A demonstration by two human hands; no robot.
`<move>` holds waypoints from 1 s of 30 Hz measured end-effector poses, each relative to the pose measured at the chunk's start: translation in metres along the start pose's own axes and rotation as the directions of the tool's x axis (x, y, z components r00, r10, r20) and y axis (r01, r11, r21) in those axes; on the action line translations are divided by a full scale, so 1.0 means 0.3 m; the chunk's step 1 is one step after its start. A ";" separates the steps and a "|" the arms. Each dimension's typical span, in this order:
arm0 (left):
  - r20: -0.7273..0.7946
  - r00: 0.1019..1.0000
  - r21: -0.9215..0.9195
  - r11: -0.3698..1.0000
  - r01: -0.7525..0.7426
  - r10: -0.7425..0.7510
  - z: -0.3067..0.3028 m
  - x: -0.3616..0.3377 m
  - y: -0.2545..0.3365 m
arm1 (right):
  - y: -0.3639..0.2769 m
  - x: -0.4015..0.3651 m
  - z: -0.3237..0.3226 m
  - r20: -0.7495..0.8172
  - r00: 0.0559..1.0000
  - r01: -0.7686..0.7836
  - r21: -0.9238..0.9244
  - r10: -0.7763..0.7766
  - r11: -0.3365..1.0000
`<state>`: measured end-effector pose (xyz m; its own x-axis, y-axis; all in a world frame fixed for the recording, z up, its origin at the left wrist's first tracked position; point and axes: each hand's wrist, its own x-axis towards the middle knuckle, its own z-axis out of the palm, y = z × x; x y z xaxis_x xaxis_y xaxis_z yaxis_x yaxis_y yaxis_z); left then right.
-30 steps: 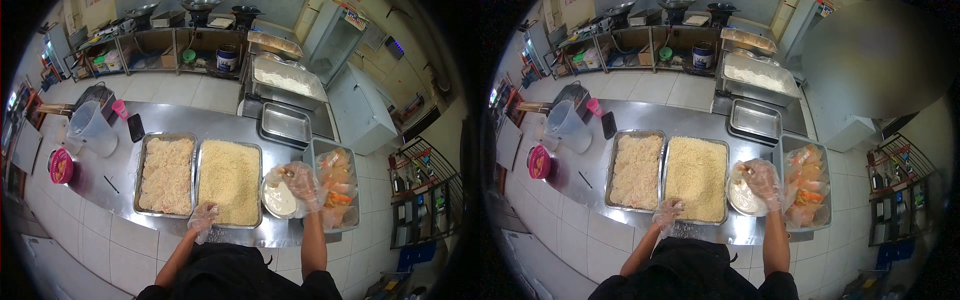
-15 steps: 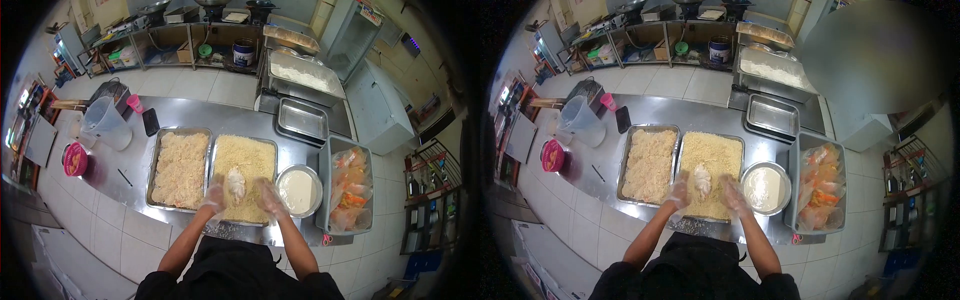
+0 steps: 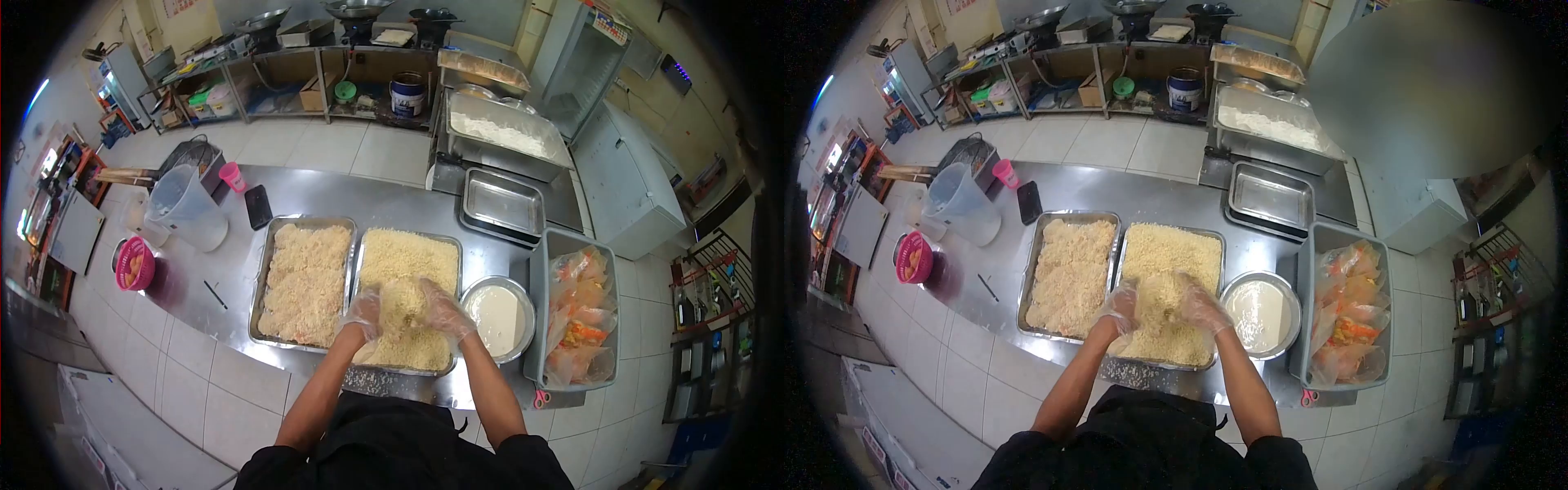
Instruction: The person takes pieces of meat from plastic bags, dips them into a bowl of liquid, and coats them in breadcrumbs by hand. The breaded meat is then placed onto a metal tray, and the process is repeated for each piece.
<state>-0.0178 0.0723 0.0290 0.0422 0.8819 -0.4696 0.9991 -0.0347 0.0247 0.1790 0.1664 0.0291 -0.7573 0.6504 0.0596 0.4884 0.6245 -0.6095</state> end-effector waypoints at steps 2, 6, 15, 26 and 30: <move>-0.050 0.999 0.103 0.995 0.008 -0.003 0.140 -0.010 0.014 | 0.039 -0.072 0.090 0.118 0.990 -0.038 -0.259 0.071 0.965; -0.122 0.992 -0.104 0.994 -0.027 0.014 0.518 0.105 0.000 | 0.190 -0.139 0.312 0.342 0.899 -0.206 -0.225 0.275 0.952; -0.497 0.860 -0.396 0.912 -0.104 -0.118 0.066 -0.150 0.075 | -0.077 -0.052 0.006 0.071 0.997 0.016 -0.113 -0.008 0.993; -0.455 0.829 -0.736 0.662 -0.144 -0.326 0.181 -0.259 0.009 | -0.042 0.212 0.241 0.120 0.991 0.079 -0.112 -0.065 0.991; -0.520 0.787 -0.717 0.670 -0.191 -0.332 0.220 -0.280 0.004 | 0.396 0.358 0.509 0.353 0.931 0.235 -0.375 -0.097 0.897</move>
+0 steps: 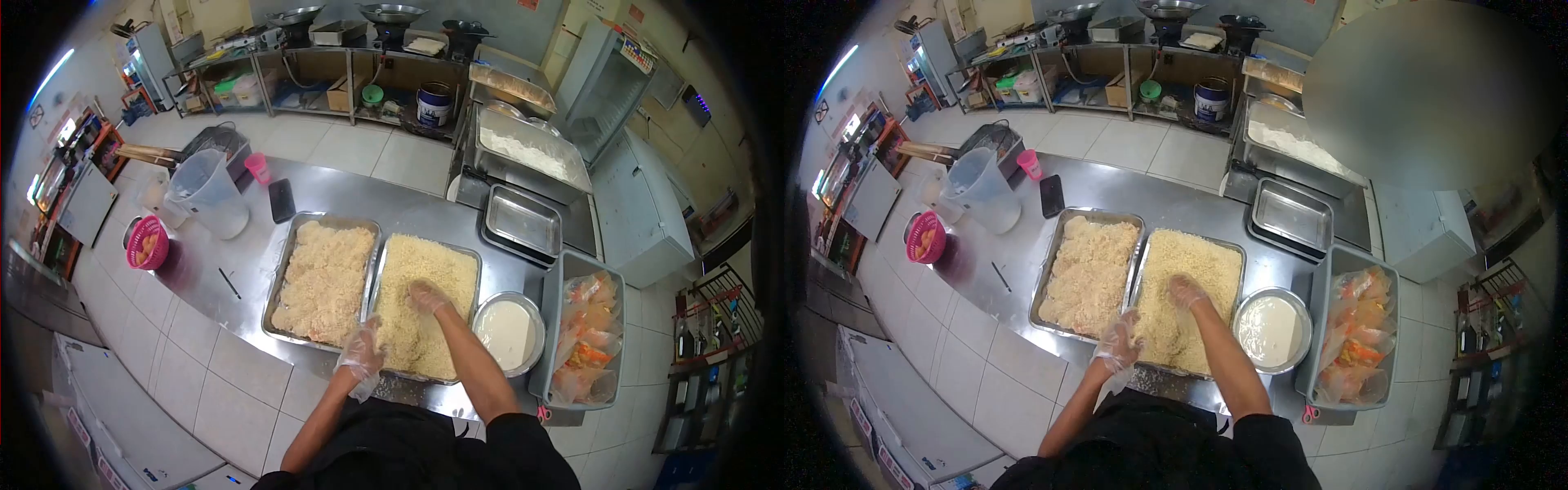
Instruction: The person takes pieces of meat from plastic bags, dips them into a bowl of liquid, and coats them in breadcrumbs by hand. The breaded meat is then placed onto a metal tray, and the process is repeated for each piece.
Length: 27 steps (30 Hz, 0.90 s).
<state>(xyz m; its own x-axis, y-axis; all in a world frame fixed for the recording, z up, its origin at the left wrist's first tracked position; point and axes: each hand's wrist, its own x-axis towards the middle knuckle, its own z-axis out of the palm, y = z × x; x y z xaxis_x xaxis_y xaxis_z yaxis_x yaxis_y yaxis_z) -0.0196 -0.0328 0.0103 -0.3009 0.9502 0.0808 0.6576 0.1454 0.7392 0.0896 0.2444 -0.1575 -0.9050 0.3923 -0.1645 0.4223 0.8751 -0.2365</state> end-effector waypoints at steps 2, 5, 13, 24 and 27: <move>0.005 1.000 -0.033 0.999 0.010 -0.010 -0.002 -0.019 0.000 | 0.046 0.001 0.006 -0.018 1.000 0.018 0.004 -0.018 1.000; 0.062 0.993 -0.058 0.992 0.108 -0.105 -0.005 -0.044 0.012 | -0.130 -0.086 -0.287 0.114 0.979 -0.166 -0.030 0.169 0.986; 0.096 0.995 -0.060 0.998 0.011 -0.005 0.056 -0.025 -0.053 | -0.139 -0.135 -0.407 0.169 0.983 0.079 -0.053 -0.069 0.995; 0.328 0.943 0.392 0.916 -0.089 -0.049 0.216 0.035 -0.051 | -0.321 -0.466 -0.677 -0.078 0.980 -0.164 0.203 0.183 0.965; 0.259 0.963 0.495 0.866 -0.068 -0.073 0.235 0.033 0.001 | -0.309 -0.570 -0.437 -0.087 0.963 -0.231 0.213 0.254 0.949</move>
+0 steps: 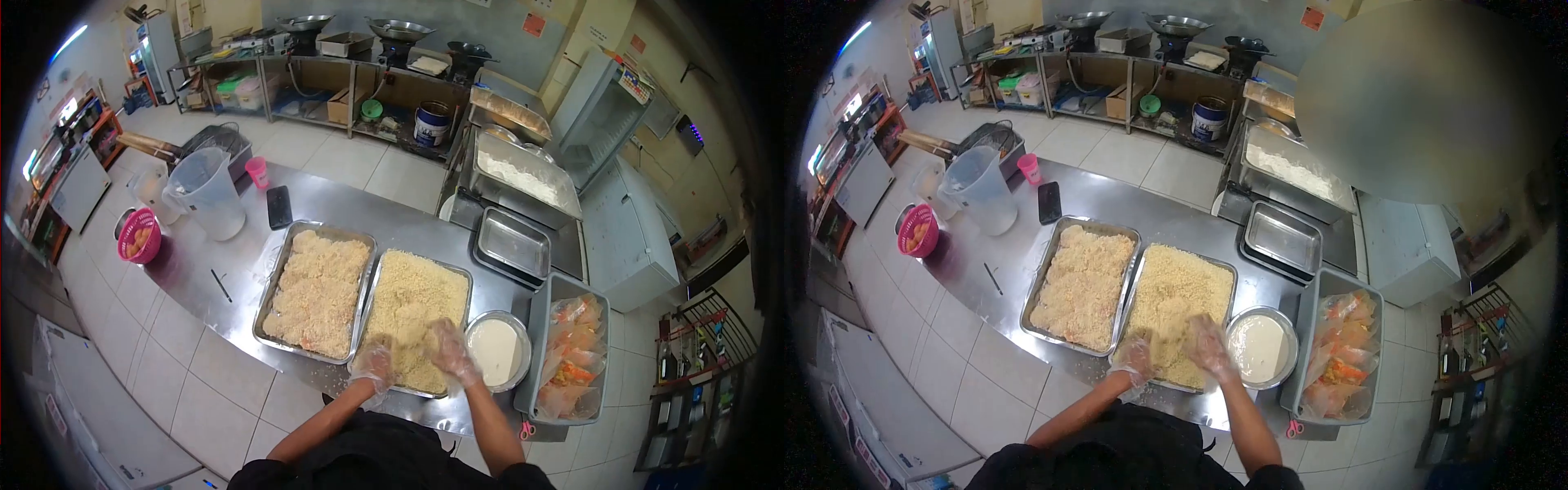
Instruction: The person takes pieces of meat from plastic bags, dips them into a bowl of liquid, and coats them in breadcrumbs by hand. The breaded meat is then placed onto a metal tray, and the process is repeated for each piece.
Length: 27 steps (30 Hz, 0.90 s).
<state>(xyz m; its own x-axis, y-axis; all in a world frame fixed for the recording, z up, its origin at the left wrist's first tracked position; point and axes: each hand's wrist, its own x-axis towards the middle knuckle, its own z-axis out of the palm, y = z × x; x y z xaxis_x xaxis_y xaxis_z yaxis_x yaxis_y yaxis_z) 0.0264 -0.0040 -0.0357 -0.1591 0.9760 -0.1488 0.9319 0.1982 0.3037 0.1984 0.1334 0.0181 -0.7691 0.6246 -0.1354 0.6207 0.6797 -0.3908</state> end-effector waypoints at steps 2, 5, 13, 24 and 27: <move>0.046 0.992 -0.103 0.987 0.125 -0.120 0.103 0.029 -0.003 | -0.039 -0.074 0.123 -0.105 0.993 -0.072 -0.180 0.054 0.981; 0.153 0.972 -0.344 0.912 0.224 -0.181 0.232 0.093 -0.024 | 0.050 -0.085 0.378 -0.305 0.952 -0.046 -0.240 -0.030 0.970; -0.310 0.951 -0.709 0.664 -0.236 0.007 -0.068 0.164 0.045 | 0.065 0.035 0.087 -0.056 0.998 0.052 0.847 -0.008 0.528; -0.331 0.936 -0.527 0.846 -0.078 -0.120 -0.137 0.059 -0.146 | 0.012 0.276 0.118 -0.094 0.994 -0.036 0.137 0.049 0.990; -0.029 0.968 -0.881 0.463 0.093 -0.248 -0.183 -0.026 -0.098 | 0.107 0.438 0.281 0.189 0.981 -0.046 0.021 0.041 0.999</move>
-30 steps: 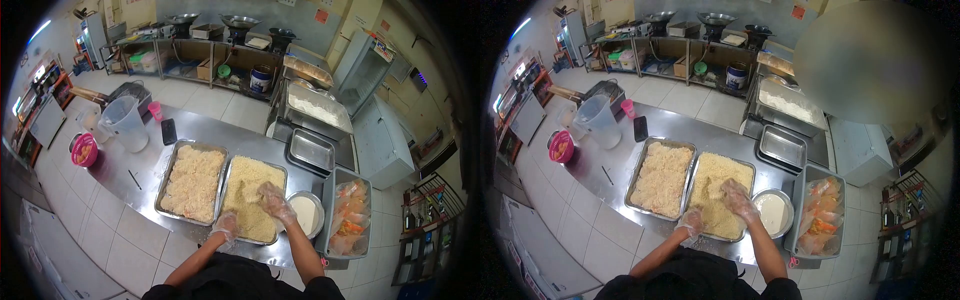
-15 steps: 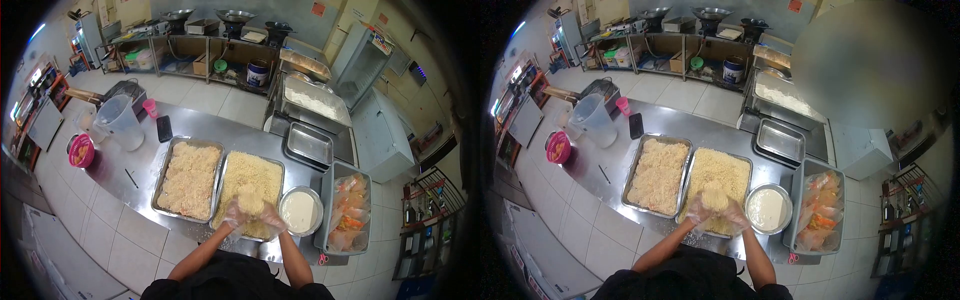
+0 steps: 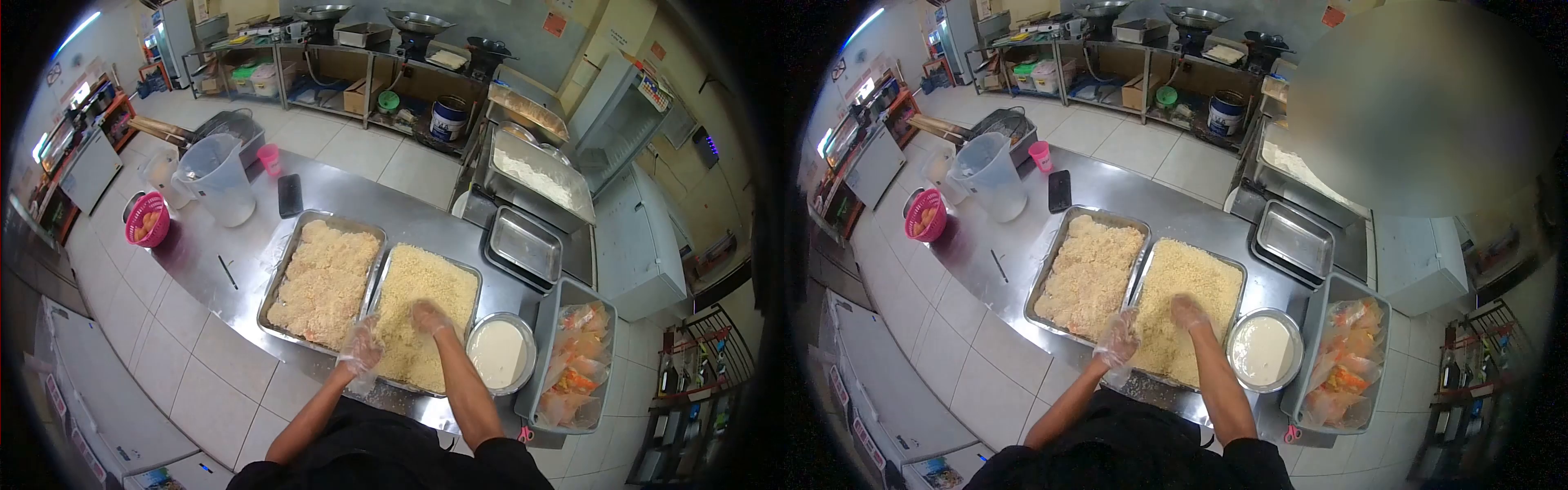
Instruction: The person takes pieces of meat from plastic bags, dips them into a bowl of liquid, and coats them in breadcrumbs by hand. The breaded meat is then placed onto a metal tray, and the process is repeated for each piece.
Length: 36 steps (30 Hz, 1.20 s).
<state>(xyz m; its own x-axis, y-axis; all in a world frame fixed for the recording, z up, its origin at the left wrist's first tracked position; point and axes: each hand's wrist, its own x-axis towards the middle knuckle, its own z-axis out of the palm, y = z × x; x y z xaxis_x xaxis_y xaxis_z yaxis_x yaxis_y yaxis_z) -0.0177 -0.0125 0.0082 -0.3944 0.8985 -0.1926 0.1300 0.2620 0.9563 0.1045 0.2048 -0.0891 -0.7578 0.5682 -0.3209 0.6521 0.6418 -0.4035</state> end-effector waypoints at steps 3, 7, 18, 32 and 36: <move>-0.059 0.972 0.183 0.959 -0.215 0.229 -0.021 -0.039 -0.079 | -0.023 0.056 -0.068 -0.129 0.988 0.102 0.160 -0.081 0.982; -0.030 0.976 0.244 0.948 -0.204 0.218 -0.021 -0.102 -0.079 | -0.011 0.191 -0.132 0.198 0.980 0.055 -0.178 -0.019 0.983; 0.122 0.988 0.002 0.996 -0.092 0.091 -0.064 -0.200 -0.138 | -0.117 0.037 -0.168 -0.238 0.920 0.158 -0.506 -0.313 0.848; 0.127 0.991 0.034 0.999 0.035 -0.039 -0.299 -0.282 -0.112 | -0.417 -0.283 -0.581 -0.086 0.960 0.244 -0.215 -0.267 0.946; 0.082 0.994 -0.142 0.988 -0.065 0.077 -0.351 -0.284 -0.199 | -0.524 -0.273 -0.654 -0.177 0.897 0.342 -0.299 -0.404 0.891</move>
<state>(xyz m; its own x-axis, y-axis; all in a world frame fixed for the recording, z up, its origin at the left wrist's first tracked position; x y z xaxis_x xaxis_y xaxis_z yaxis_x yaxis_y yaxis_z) -0.0877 -0.1418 -0.0094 -0.3071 0.9420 -0.1357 0.0246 0.1504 0.9883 0.0687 0.1586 0.1687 -0.9394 0.3418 0.0272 0.3286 0.9202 -0.2127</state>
